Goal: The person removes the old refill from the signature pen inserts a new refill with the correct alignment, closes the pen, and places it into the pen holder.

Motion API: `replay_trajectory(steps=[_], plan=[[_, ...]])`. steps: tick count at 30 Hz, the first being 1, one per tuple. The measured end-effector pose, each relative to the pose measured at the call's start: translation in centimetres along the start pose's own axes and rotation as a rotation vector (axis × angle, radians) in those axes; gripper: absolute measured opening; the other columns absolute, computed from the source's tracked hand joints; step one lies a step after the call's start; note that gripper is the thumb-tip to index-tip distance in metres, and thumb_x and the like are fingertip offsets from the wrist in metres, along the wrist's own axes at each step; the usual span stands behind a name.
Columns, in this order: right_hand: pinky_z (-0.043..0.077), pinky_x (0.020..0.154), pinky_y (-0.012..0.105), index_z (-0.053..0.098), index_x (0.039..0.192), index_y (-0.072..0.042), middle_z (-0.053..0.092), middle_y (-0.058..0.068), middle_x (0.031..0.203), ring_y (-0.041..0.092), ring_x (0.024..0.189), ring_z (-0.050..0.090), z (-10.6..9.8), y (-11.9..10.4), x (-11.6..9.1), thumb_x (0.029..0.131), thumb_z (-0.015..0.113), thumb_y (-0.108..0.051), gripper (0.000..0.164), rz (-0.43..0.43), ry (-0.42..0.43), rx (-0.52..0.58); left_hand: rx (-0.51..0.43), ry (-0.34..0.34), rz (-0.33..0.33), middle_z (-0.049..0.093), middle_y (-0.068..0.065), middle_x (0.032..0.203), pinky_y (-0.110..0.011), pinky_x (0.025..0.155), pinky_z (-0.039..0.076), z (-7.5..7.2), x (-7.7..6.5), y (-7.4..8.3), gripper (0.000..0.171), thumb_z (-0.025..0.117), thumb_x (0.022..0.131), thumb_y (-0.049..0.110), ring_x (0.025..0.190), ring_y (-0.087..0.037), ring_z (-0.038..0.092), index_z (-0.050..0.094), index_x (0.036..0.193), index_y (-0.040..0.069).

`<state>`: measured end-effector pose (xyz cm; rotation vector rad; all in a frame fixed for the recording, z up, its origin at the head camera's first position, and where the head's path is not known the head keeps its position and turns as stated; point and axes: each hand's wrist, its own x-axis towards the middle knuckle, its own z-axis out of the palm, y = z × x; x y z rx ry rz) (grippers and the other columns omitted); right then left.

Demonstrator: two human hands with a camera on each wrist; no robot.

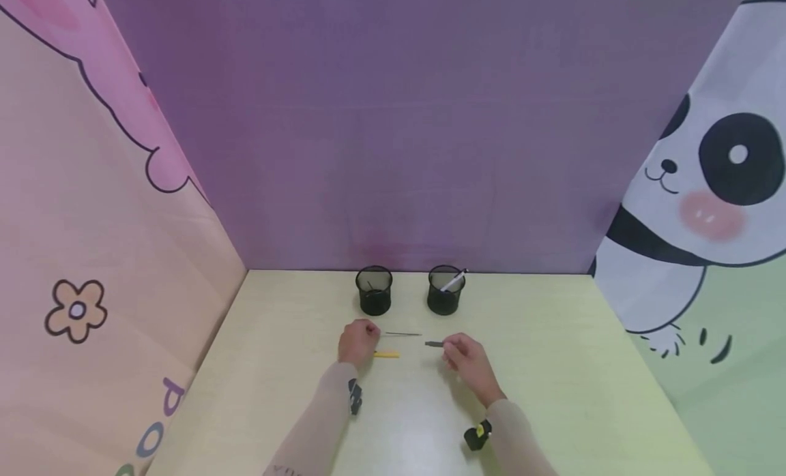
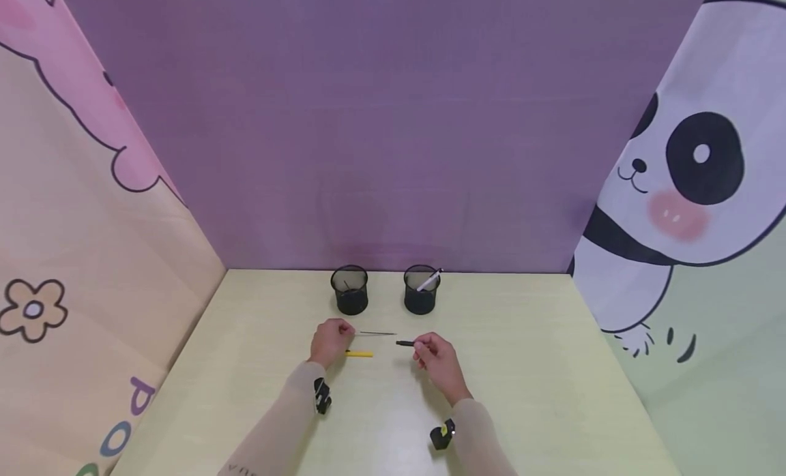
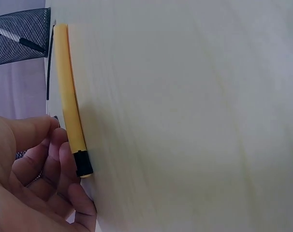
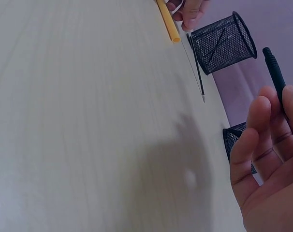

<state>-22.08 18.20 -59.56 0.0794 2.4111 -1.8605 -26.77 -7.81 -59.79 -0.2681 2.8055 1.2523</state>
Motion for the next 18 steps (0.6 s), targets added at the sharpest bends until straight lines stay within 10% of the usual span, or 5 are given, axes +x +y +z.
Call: replay_trajectory(steps=[18], plan=[[0.049, 0.065, 0.029, 0.066, 0.113, 0.0, 0.066, 0.006, 0.084, 0.022, 0.074, 0.058, -0.21, -0.11, 0.12, 0.103, 0.061, -0.016, 0.019, 0.017, 0.017, -0.01, 0.023, 0.023, -0.008, 0.071, -0.001, 0.082, -0.031, 0.065, 0.048, 0.44, 0.46, -0.44, 0.008, 0.068, 0.095, 0.016, 0.068, -0.016, 0.059, 0.075, 0.091, 0.014]])
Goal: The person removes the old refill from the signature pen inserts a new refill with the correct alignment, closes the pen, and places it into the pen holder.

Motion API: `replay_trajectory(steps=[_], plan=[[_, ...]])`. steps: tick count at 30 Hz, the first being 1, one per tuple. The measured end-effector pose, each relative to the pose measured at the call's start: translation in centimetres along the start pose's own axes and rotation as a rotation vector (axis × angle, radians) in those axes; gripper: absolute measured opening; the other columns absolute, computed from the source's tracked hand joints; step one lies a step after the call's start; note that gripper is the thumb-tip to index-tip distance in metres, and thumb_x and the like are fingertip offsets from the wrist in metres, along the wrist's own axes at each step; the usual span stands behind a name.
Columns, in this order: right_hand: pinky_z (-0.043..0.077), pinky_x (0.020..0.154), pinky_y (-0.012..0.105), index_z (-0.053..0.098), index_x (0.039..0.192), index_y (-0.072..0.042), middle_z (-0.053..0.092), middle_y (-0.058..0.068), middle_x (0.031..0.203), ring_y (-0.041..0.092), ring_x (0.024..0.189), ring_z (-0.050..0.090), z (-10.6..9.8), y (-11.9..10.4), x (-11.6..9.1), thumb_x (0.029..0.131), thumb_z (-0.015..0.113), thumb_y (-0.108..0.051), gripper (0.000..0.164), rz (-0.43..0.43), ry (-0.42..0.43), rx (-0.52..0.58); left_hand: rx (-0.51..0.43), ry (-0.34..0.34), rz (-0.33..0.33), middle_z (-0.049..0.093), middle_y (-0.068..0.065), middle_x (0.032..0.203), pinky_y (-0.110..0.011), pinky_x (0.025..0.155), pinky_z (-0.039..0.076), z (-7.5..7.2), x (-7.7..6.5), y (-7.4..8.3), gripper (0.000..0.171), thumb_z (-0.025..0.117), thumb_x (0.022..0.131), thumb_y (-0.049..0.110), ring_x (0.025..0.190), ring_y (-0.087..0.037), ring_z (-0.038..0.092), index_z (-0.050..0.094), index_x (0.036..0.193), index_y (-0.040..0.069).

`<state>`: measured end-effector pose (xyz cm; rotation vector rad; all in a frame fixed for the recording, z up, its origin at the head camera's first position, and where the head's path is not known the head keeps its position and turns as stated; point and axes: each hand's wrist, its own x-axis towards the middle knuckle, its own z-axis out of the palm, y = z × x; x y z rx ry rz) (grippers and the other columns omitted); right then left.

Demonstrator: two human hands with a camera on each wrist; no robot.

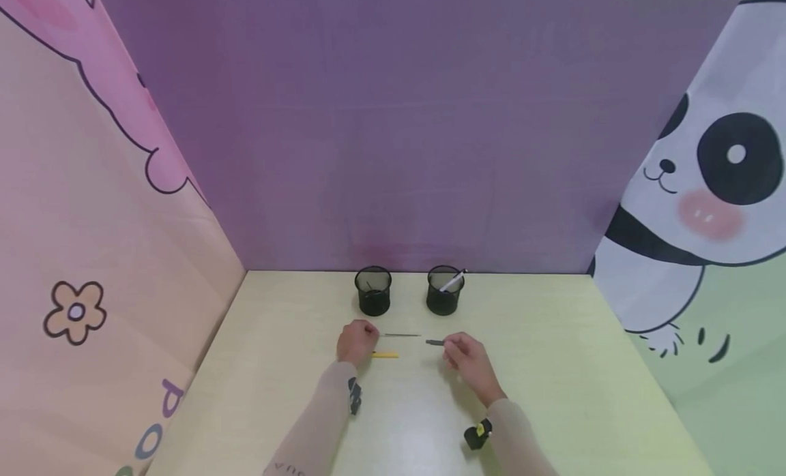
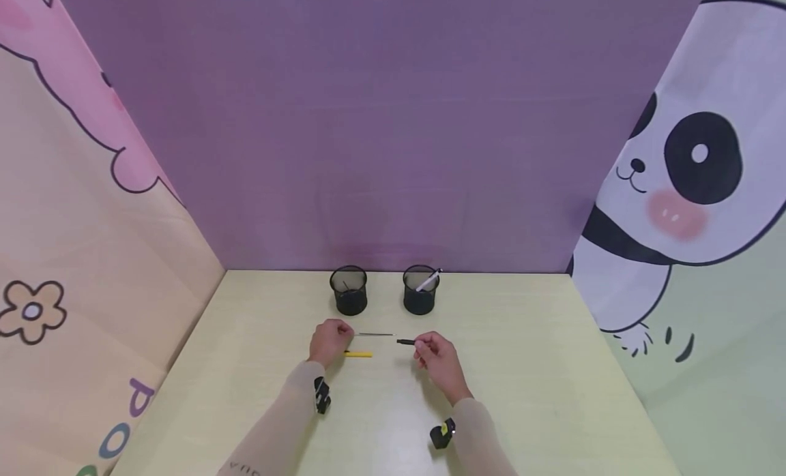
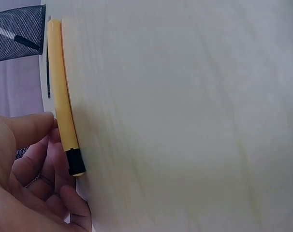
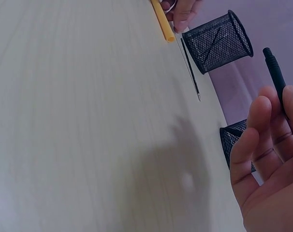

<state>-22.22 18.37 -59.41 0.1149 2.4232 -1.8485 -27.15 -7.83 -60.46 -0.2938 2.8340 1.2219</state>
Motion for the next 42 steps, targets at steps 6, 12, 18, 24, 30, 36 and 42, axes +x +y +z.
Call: replay_trajectory(steps=[6, 12, 18, 24, 30, 36, 42], plan=[[0.05, 0.067, 0.029, 0.066, 0.112, -0.001, 0.067, 0.007, 0.084, 0.021, 0.074, 0.059, 0.2, -0.2, -0.1, 0.102, 0.062, -0.015, 0.018, 0.014, 0.009, 0.0, -0.013, -0.002, 0.008, 0.07, -0.001, 0.081, -0.032, 0.066, 0.049, -0.1, -0.1, -0.1, 0.008, 0.068, 0.095, 0.015, 0.068, -0.017, 0.06, 0.075, 0.091, 0.013], [0.052, 0.068, 0.029, 0.066, 0.11, 0.0, 0.068, 0.007, 0.085, 0.019, 0.074, 0.06, 0.3, -0.4, -0.4, 0.101, 0.063, -0.014, 0.017, 0.015, 0.02, -0.002, -0.043, 0.01, 0.022, 0.072, -0.004, 0.087, -0.036, 0.071, 0.053, -0.7, -0.3, 0.1, 0.012, 0.065, 0.099, 0.016, 0.073, -0.018, 0.061, 0.075, 0.101, 0.01], [0.051, 0.068, 0.03, 0.067, 0.109, -0.002, 0.067, 0.008, 0.085, 0.021, 0.074, 0.06, 0.2, -0.3, -0.5, 0.102, 0.062, -0.013, 0.014, 0.018, 0.02, -0.002, -0.053, 0.146, 0.09, 0.075, -0.007, 0.092, -0.036, 0.07, 0.055, -2.0, 0.2, 0.9, 0.014, 0.065, 0.1, 0.018, 0.075, -0.018, 0.065, 0.076, 0.102, 0.009], [0.051, 0.069, 0.03, 0.067, 0.11, -0.002, 0.067, 0.007, 0.086, 0.021, 0.074, 0.059, 0.2, -0.1, -0.3, 0.102, 0.061, -0.014, 0.015, 0.024, 0.013, 0.012, -0.08, 0.278, 0.181, 0.074, -0.006, 0.091, -0.037, 0.069, 0.054, -3.8, 0.8, 2.4, 0.014, 0.067, 0.1, 0.021, 0.077, -0.019, 0.067, 0.075, 0.101, 0.01], [0.05, 0.067, 0.029, 0.067, 0.108, -0.004, 0.068, 0.007, 0.085, 0.02, 0.074, 0.059, 0.1, 0.1, -0.5, 0.102, 0.062, -0.015, 0.014, 0.013, 0.013, 0.003, 0.0, 0.363, 0.261, 0.07, -0.007, 0.085, -0.038, 0.067, 0.052, -5.6, 2.2, 4.2, 0.013, 0.069, 0.097, 0.02, 0.077, -0.023, 0.065, 0.076, 0.096, 0.008], [0.051, 0.068, 0.028, 0.067, 0.11, -0.003, 0.068, 0.008, 0.086, 0.019, 0.074, 0.06, -0.4, 0.3, -0.7, 0.102, 0.061, -0.012, 0.014, 0.015, 0.019, 0.025, 0.084, 0.328, 0.255, 0.075, -0.01, 0.09, -0.044, 0.071, 0.056, -6.8, 3.6, 5.9, 0.014, 0.069, 0.095, 0.018, 0.085, -0.029, 0.069, 0.078, 0.093, 0.008], [0.051, 0.07, 0.029, 0.066, 0.112, -0.002, 0.068, 0.007, 0.087, 0.02, 0.077, 0.06, -0.3, 0.3, -0.9, 0.102, 0.061, -0.014, 0.016, 0.032, 0.011, 0.028, 0.264, 0.25, 0.178, 0.065, -0.023, 0.113, -0.057, 0.085, 0.053, -7.2, 4.3, 6.9, 0.02, 0.064, 0.094, 0.02, 0.111, -0.042, 0.056, 0.077, 0.092, 0.004]])
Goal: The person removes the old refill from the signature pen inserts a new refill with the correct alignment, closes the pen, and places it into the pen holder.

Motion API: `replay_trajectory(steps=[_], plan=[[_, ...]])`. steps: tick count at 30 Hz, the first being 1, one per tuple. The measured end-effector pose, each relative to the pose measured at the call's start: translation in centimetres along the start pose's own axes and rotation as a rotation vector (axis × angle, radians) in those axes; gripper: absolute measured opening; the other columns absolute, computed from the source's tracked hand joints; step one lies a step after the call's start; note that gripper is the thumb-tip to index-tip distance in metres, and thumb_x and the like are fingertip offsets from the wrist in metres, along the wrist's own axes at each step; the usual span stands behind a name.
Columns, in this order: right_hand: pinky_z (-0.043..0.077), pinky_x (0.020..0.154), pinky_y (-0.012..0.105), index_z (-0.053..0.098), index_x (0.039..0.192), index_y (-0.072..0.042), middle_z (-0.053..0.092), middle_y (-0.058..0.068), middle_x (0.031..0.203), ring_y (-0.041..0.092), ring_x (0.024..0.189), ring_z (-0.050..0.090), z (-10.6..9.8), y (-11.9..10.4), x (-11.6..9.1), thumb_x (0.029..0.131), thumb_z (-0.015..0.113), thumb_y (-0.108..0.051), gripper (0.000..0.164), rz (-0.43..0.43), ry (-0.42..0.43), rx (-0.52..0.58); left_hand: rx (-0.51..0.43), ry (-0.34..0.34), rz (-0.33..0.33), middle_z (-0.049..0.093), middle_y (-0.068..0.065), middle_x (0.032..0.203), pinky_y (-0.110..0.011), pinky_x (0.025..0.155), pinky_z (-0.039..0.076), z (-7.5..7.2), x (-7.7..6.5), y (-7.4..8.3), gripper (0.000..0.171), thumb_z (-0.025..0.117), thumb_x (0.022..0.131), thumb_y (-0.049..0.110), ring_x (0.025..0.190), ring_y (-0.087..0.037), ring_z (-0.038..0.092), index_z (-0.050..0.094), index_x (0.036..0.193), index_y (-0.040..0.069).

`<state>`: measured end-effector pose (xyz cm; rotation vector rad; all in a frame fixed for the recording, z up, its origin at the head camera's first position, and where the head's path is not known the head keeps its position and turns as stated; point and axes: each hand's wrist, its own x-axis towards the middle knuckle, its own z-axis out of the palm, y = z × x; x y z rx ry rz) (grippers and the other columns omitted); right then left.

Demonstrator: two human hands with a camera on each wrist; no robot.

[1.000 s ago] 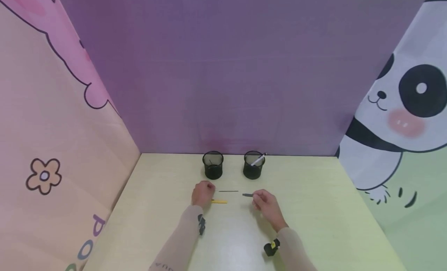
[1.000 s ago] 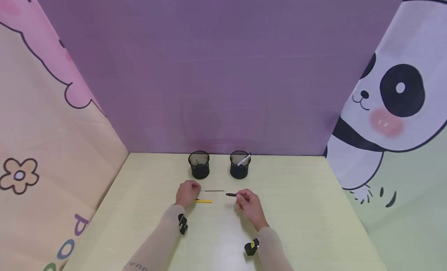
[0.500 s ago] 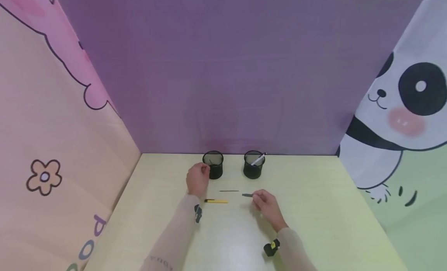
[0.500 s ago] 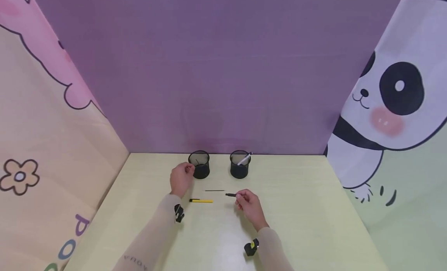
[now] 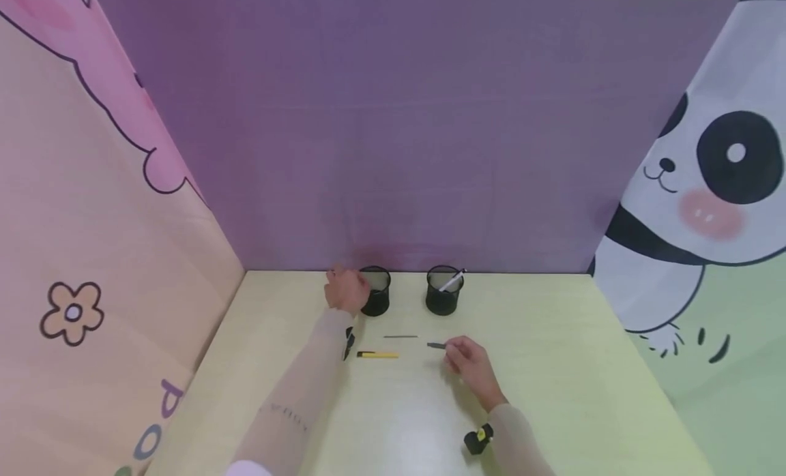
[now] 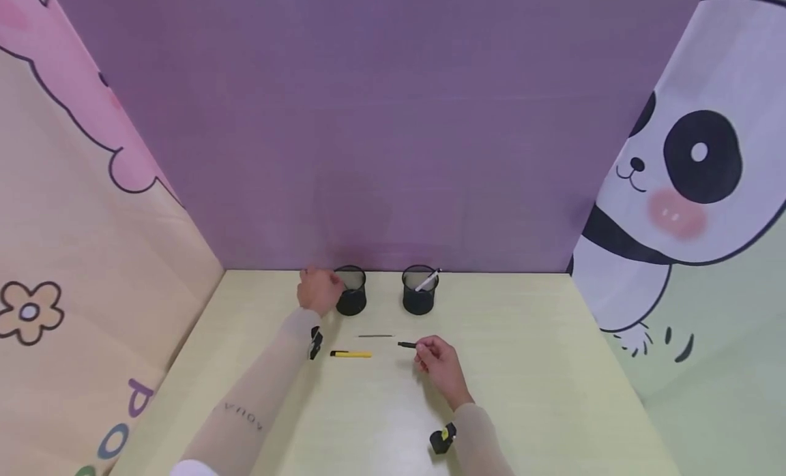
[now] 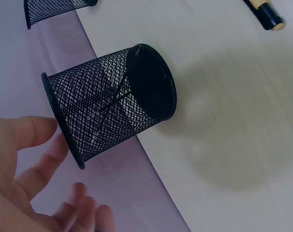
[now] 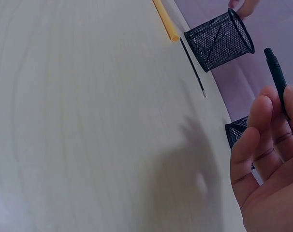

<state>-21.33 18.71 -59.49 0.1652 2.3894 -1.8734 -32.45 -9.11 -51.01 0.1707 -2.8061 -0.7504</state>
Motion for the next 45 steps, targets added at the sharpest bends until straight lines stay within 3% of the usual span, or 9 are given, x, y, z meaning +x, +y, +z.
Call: replay_trajectory(steps=[5, 8, 13, 19, 24, 31, 34, 39, 45], plan=[[0.051, 0.068, 0.028, 0.067, 0.11, -0.003, 0.068, 0.007, 0.086, 0.02, 0.076, 0.06, 0.1, 0.2, 0.0, 0.102, 0.061, -0.014, 0.014, 0.001, 0.009, 0.005, 0.048, -0.132, -0.088, 0.06, -0.024, 0.125, -0.059, 0.095, 0.05, 0.3, 1.1, 0.2, 0.025, 0.067, 0.092, 0.025, 0.122, -0.043, 0.051, 0.075, 0.096, 0.002], [0.051, 0.066, 0.027, 0.067, 0.11, -0.003, 0.068, 0.007, 0.085, 0.019, 0.075, 0.06, 0.3, 0.4, 0.0, 0.101, 0.062, -0.013, 0.014, -0.001, 0.015, 0.0, 0.069, -0.23, -0.151, 0.057, -0.023, 0.131, -0.058, 0.1, 0.047, 0.8, 1.9, 0.2, 0.033, 0.068, 0.092, 0.031, 0.127, -0.041, 0.049, 0.073, 0.109, 0.002], [0.051, 0.066, 0.027, 0.067, 0.111, -0.002, 0.068, 0.008, 0.086, 0.019, 0.075, 0.06, 0.4, 0.4, -0.1, 0.101, 0.062, -0.013, 0.015, 0.002, 0.015, -0.005, 0.124, -0.372, -0.2, 0.058, -0.02, 0.132, -0.055, 0.101, 0.047, 1.0, 3.1, 0.2, 0.047, 0.064, 0.093, 0.036, 0.125, -0.039, 0.05, 0.065, 0.127, 0.003], [0.051, 0.067, 0.027, 0.067, 0.11, -0.002, 0.069, 0.009, 0.087, 0.019, 0.075, 0.06, 0.4, 0.5, -0.2, 0.101, 0.062, -0.013, 0.015, 0.008, 0.021, -0.009, 0.189, -0.499, -0.203, 0.066, -0.014, 0.121, -0.042, 0.083, 0.053, 0.0, 3.4, 0.6, 0.047, 0.058, 0.095, 0.038, 0.11, -0.032, 0.059, 0.065, 0.13, 0.007], [0.051, 0.065, 0.027, 0.067, 0.111, -0.002, 0.068, 0.009, 0.086, 0.019, 0.075, 0.059, 0.3, 0.6, -0.5, 0.102, 0.062, -0.015, 0.016, 0.017, 0.027, -0.022, 0.205, -0.555, -0.2, 0.065, -0.008, 0.101, -0.031, 0.061, 0.048, -0.6, 3.1, 0.8, 0.04, 0.057, 0.097, 0.036, 0.091, -0.024, 0.06, 0.067, 0.124, 0.009], [0.051, 0.067, 0.027, 0.067, 0.111, -0.004, 0.067, 0.01, 0.086, 0.02, 0.075, 0.059, 0.1, 1.0, -0.5, 0.102, 0.061, -0.016, 0.017, 0.018, 0.026, -0.028, 0.196, -0.537, -0.175, 0.061, -0.006, 0.092, -0.031, 0.059, 0.044, -0.5, 2.8, 0.8, 0.034, 0.056, 0.097, 0.031, 0.081, -0.022, 0.056, 0.068, 0.118, 0.007], [0.051, 0.068, 0.026, 0.067, 0.111, -0.003, 0.068, 0.01, 0.086, 0.02, 0.075, 0.059, 0.0, 1.1, -0.5, 0.102, 0.062, -0.015, 0.016, 0.011, 0.027, -0.028, 0.189, -0.489, -0.18, 0.063, -0.007, 0.089, -0.031, 0.057, 0.044, -0.4, 3.0, 1.0, 0.027, 0.057, 0.096, 0.027, 0.078, -0.022, 0.056, 0.069, 0.109, 0.007], [0.051, 0.068, 0.027, 0.067, 0.111, -0.003, 0.068, 0.01, 0.086, 0.019, 0.075, 0.059, -0.1, 1.2, -0.6, 0.101, 0.062, -0.014, 0.015, 0.017, 0.028, -0.039, 0.19, -0.382, -0.139, 0.063, -0.008, 0.086, -0.038, 0.067, 0.049, -0.3, 3.3, 1.2, 0.015, 0.06, 0.094, 0.021, 0.079, -0.025, 0.057, 0.068, 0.09, 0.008], [0.051, 0.068, 0.027, 0.067, 0.112, -0.003, 0.068, 0.011, 0.086, 0.019, 0.075, 0.059, -0.1, 1.2, -0.7, 0.102, 0.062, -0.016, 0.017, 0.018, 0.029, -0.032, 0.197, -0.277, -0.06, 0.061, -0.007, 0.079, -0.038, 0.066, 0.05, -0.4, 3.7, 0.4, 0.021, 0.065, 0.091, 0.019, 0.074, -0.022, 0.056, 0.061, 0.073, 0.011]])
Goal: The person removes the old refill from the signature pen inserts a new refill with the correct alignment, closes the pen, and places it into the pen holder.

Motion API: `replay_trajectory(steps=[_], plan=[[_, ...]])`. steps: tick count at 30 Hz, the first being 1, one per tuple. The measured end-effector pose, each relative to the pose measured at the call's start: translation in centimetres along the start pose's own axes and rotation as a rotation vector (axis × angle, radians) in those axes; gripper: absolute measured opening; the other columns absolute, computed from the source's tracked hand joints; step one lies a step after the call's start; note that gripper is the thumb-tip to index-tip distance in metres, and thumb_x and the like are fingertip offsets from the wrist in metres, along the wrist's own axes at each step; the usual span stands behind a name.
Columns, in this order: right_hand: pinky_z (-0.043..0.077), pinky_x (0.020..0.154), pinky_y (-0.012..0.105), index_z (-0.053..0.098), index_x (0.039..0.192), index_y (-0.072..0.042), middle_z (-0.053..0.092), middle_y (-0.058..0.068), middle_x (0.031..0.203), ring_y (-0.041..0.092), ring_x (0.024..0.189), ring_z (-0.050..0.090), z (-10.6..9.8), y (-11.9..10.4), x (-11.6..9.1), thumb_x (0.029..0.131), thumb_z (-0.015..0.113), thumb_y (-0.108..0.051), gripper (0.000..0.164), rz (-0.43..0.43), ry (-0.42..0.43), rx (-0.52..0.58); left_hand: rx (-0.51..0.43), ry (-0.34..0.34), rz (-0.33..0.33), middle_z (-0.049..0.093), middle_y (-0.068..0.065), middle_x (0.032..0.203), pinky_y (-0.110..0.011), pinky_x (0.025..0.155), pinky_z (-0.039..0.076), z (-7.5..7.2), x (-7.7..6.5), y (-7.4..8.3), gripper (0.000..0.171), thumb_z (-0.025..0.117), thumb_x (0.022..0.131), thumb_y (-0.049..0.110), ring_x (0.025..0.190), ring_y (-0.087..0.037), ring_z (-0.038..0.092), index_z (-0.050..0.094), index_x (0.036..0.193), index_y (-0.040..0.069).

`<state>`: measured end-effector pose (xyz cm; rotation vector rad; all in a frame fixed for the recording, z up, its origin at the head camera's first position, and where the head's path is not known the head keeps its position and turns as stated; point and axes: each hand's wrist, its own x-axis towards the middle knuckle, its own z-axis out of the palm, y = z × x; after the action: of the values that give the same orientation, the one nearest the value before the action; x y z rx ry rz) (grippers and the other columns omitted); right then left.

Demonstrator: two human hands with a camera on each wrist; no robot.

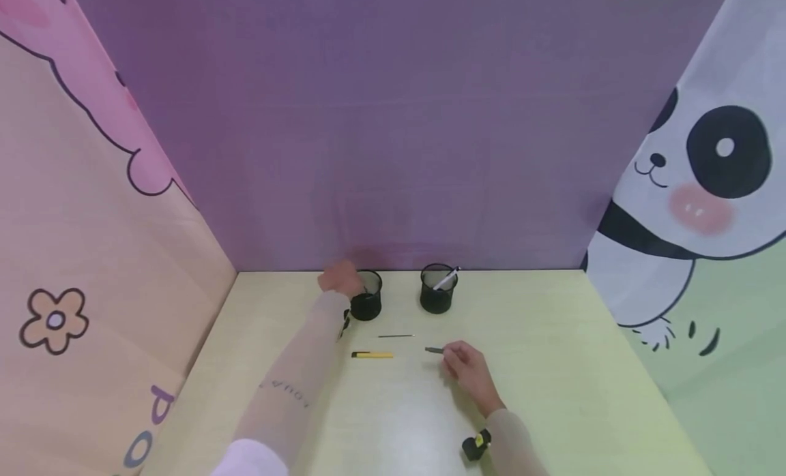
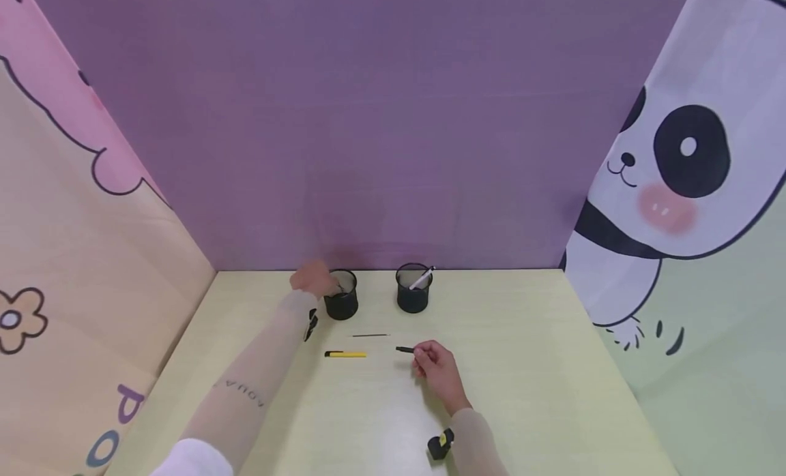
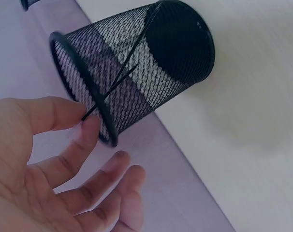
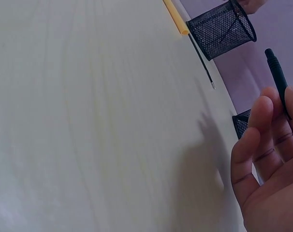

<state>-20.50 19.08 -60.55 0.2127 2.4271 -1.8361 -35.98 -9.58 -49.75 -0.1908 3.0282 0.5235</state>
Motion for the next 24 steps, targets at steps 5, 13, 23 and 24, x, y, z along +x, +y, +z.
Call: replay_trajectory(steps=[5, 13, 23, 24], plan=[[0.051, 0.068, 0.027, 0.067, 0.112, -0.002, 0.068, 0.01, 0.086, 0.02, 0.076, 0.06, 0.0, -0.2, 0.0, 0.102, 0.062, -0.014, 0.017, -0.005, 0.001, -0.008, -0.022, 0.071, 0.002, 0.059, -0.006, 0.074, -0.035, 0.055, 0.045, -1.9, -1.2, -0.3, 0.027, 0.065, 0.093, 0.021, 0.066, -0.021, 0.057, 0.061, 0.069, 0.011], [0.052, 0.069, 0.027, 0.067, 0.113, -0.002, 0.069, 0.011, 0.088, 0.019, 0.077, 0.061, 0.2, -0.6, 0.1, 0.102, 0.061, -0.015, 0.018, -0.008, -0.015, 0.005, -0.227, 0.154, 0.002, 0.072, -0.011, 0.084, -0.042, 0.063, 0.052, -2.8, -2.8, -2.3, 0.025, 0.062, 0.096, 0.024, 0.075, -0.027, 0.067, 0.071, 0.081, 0.007], [0.052, 0.068, 0.028, 0.067, 0.11, -0.006, 0.067, 0.008, 0.087, 0.02, 0.077, 0.06, 0.5, -0.7, 0.2, 0.103, 0.061, -0.017, 0.014, -0.003, -0.019, -0.005, -0.422, 0.222, 0.037, 0.079, -0.007, 0.096, -0.035, 0.065, 0.049, -2.0, -4.7, -4.6, 0.025, 0.07, 0.097, 0.034, 0.081, -0.025, 0.07, 0.081, 0.098, 0.012], [0.052, 0.068, 0.028, 0.067, 0.11, -0.006, 0.067, 0.008, 0.086, 0.02, 0.076, 0.06, 0.4, -0.7, 0.3, 0.103, 0.061, -0.017, 0.015, -0.01, -0.02, -0.008, -0.439, 0.219, 0.049, 0.079, -0.007, 0.095, -0.034, 0.065, 0.047, -1.8, -4.9, -4.8, 0.026, 0.07, 0.097, 0.035, 0.081, -0.025, 0.069, 0.081, 0.097, 0.012]])
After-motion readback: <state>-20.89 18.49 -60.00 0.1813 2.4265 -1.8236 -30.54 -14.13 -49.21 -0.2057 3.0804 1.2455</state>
